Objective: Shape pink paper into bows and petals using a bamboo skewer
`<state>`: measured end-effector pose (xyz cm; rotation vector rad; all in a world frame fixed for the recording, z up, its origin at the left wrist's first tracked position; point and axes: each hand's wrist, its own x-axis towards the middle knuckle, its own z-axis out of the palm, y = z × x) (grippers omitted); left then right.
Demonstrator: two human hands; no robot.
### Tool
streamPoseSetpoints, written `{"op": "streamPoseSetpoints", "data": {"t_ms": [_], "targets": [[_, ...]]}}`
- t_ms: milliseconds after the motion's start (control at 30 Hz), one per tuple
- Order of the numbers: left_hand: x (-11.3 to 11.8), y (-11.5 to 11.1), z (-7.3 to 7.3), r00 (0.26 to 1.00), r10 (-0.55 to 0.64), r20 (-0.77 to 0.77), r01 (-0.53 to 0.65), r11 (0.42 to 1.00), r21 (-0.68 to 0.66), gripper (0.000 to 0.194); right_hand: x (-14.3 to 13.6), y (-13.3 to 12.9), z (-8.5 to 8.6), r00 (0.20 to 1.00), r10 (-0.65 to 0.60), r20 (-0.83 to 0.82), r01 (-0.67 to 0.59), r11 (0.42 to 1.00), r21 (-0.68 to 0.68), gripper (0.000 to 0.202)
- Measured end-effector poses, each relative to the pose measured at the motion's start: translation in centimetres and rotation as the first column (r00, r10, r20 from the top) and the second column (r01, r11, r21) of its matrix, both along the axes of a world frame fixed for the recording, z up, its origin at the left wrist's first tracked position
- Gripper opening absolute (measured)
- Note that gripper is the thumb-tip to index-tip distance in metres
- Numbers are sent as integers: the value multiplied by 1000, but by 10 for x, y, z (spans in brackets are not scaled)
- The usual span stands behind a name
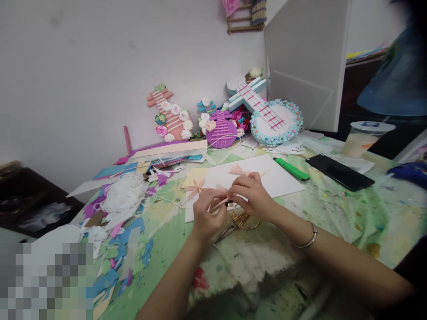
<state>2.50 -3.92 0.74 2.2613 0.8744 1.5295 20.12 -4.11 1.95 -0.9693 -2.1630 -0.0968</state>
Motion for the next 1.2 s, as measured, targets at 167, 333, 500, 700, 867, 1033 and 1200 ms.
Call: {"op": "streamPoseSetpoints", "data": {"t_ms": [167, 333, 500, 700, 867, 1033, 1200], "targets": [[-2, 2, -2, 969, -75, 236, 135, 959, -250, 17, 0, 1, -2, 1000, 0, 2, 0, 1000, 5, 14], [-2, 7, -5, 907, 5, 422, 206, 867, -453, 17, 1, 3, -5, 1000, 25, 18, -25, 999, 27, 19], [1, 11, -6, 879, 108, 465, 197, 805, -560, 19, 0, 2, -4, 999, 43, 17, -43, 999, 10, 14], [1, 13, -7, 852, 142, 504, 212, 786, -580, 26, -1, 1, -1, 997, 55, 60, -54, 998, -12, 10], [1, 16, -8, 838, 155, 523, 192, 813, -549, 31, -2, 1, 0, 996, 51, 72, -52, 999, 12, 9], [0, 21, -12, 784, 198, 588, 225, 792, -567, 36, -2, 0, -1, 996, 51, 78, -53, 998, 24, 12], [-1, 24, -15, 752, 261, 606, 260, 727, -636, 41, -2, 1, -1, 995, 48, 82, -51, 998, 36, 11]]}}
